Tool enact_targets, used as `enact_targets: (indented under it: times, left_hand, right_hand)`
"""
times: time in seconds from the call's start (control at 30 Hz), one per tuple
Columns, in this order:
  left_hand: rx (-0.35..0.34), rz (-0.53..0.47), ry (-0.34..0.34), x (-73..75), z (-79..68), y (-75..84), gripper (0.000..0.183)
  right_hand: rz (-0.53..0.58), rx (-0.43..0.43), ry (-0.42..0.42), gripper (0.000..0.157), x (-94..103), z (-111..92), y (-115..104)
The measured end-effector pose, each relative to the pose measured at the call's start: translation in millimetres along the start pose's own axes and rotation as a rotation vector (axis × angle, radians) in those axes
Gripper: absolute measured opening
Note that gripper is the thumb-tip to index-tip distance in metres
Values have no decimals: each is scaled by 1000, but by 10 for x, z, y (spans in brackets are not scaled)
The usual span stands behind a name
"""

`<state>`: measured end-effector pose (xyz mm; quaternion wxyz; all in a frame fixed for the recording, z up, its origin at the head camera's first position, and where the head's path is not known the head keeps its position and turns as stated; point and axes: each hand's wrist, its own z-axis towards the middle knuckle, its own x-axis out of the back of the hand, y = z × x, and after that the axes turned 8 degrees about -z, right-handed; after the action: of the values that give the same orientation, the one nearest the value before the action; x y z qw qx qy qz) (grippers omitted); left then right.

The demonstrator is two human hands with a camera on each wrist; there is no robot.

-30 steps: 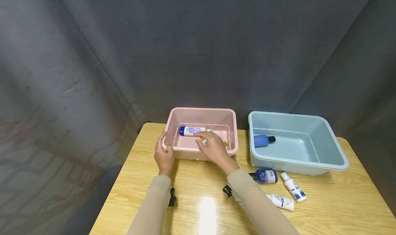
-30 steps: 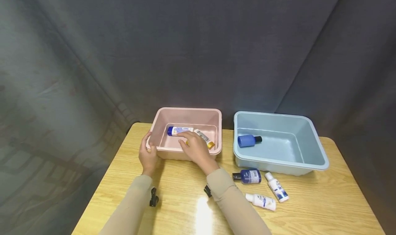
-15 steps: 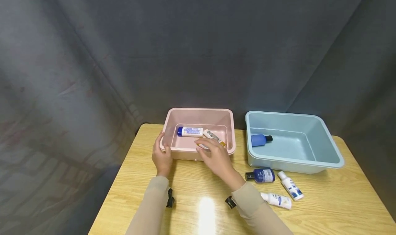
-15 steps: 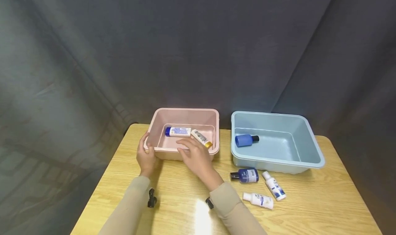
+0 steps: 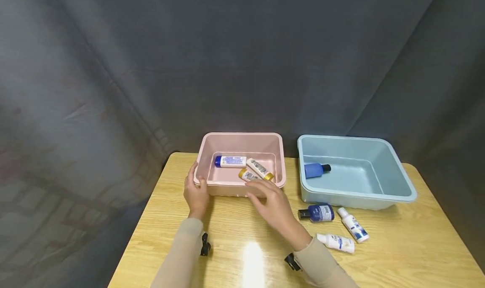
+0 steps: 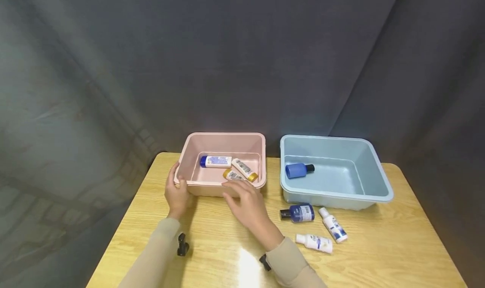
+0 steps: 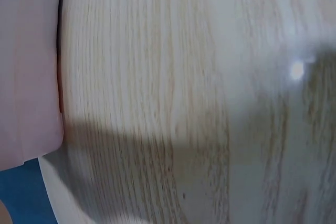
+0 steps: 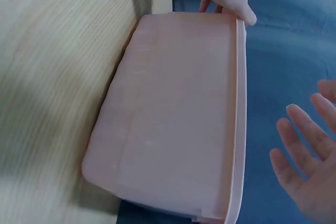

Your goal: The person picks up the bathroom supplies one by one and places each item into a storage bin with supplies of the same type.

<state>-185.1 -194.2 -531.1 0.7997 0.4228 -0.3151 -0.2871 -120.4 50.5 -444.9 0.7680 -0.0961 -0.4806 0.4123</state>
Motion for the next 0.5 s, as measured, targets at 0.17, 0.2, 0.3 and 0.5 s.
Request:
enact_targets:
  times: [0.17, 0.2, 0.3, 0.5]
  left_hand:
    - [-1, 38, -19, 20, 19, 12, 48]
    - [-7, 45, -22, 24, 20, 14, 48]
    - [-46, 64, -20, 36, 17, 27, 45]
    - [-115, 71, -9, 63, 22, 62, 40]
  right_hand:
    - [6, -52, 39, 28, 54, -91, 13]
    - [7, -56, 48, 28, 65, -111, 16]
    - [0, -53, 64, 28, 98, -173, 29]
    - [-35, -29, 46, 30, 173, -284, 73]
